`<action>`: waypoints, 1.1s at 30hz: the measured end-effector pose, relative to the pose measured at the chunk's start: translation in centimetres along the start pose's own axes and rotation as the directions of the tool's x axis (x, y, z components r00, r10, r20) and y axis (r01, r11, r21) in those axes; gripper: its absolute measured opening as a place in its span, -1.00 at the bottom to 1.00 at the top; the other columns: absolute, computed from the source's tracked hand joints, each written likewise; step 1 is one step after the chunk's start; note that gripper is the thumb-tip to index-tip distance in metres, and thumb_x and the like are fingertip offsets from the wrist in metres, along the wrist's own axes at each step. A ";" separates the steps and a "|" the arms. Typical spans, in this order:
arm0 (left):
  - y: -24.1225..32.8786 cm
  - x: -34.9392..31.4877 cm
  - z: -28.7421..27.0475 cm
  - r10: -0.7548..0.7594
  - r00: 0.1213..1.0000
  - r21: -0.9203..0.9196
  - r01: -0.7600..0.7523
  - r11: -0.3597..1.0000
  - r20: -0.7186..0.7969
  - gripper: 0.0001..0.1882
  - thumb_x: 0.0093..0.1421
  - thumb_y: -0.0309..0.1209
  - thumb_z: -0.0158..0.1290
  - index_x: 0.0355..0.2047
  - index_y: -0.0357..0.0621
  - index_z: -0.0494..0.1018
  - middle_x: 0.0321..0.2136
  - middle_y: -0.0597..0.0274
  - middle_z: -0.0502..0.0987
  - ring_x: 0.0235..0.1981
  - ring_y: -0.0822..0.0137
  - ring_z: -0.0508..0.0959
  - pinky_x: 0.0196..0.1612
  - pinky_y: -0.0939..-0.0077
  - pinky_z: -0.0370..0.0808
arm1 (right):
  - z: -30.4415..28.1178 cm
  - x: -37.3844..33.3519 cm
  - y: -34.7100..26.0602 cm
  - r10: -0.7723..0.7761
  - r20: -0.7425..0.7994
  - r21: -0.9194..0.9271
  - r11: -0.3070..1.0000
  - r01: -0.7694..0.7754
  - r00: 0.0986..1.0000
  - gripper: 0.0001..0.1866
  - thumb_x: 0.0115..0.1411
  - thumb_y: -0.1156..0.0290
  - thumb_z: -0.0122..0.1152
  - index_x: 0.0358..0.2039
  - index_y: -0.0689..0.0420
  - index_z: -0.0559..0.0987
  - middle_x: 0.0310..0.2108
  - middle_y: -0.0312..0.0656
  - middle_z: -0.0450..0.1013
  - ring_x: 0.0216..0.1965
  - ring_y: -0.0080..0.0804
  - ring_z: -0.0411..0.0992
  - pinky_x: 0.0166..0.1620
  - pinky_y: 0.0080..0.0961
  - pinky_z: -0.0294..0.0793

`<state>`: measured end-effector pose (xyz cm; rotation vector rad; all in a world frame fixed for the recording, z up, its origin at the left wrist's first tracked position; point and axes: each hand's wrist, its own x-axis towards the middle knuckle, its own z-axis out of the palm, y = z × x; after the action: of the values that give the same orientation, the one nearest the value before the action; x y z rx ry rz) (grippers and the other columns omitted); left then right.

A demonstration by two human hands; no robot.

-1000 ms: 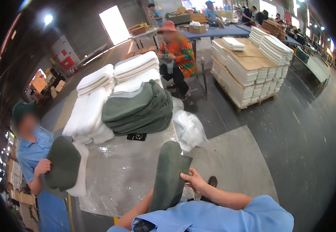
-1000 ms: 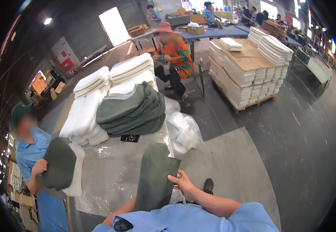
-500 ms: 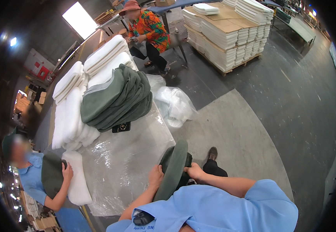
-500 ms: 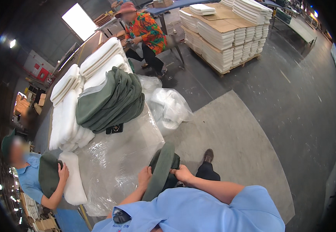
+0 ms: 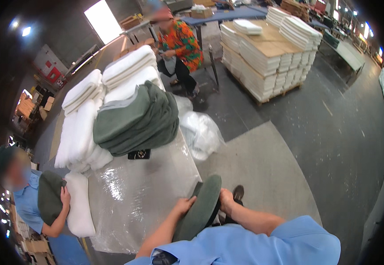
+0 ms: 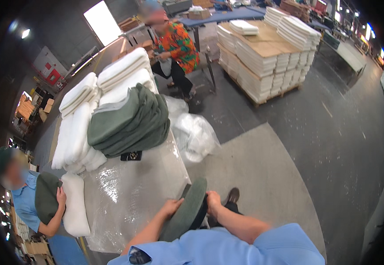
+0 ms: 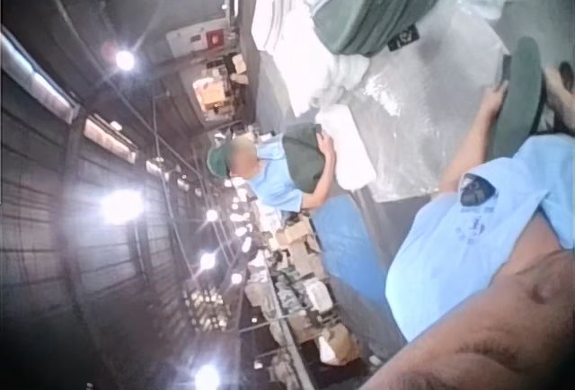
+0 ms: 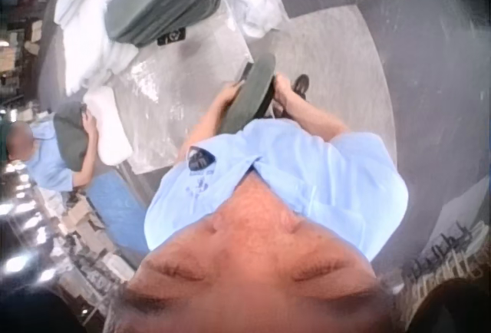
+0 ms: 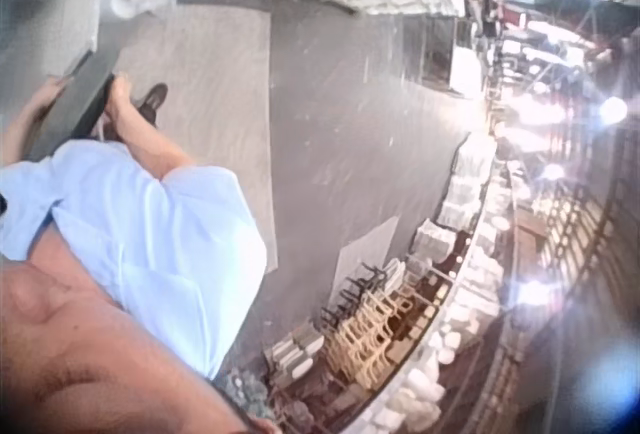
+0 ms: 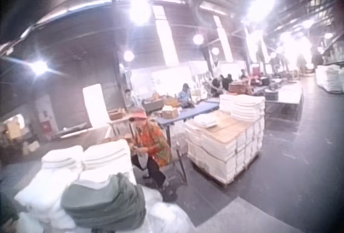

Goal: The person inserts white foam pads into green fabric covers one by one, aligns the edges, and places the finished cushions on a nearby stack. The process is repeated continuously throughout the clip.

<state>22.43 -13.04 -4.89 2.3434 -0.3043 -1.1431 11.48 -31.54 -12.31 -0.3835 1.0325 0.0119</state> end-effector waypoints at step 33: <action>0.6 1.3 3.8 0.167 0.787 0.227 -0.035 0.973 -0.593 -0.52 0.38 0.15 0.01 -0.39 0.02 0.47 -0.56 -0.06 0.62 -0.49 -0.23 0.64 -0.43 -0.18 0.51 | 0.5 4.7 2.1 -0.023 0.103 -0.456 0.888 0.067 0.994 -0.47 0.51 -0.04 0.00 -0.09 0.22 0.64 -0.09 -0.16 0.62 -0.12 -0.27 0.59 -0.07 -0.22 0.58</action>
<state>20.29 -15.43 -7.43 2.6870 -0.3128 -0.2585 13.97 -30.24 -16.68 -0.8319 0.9197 0.2355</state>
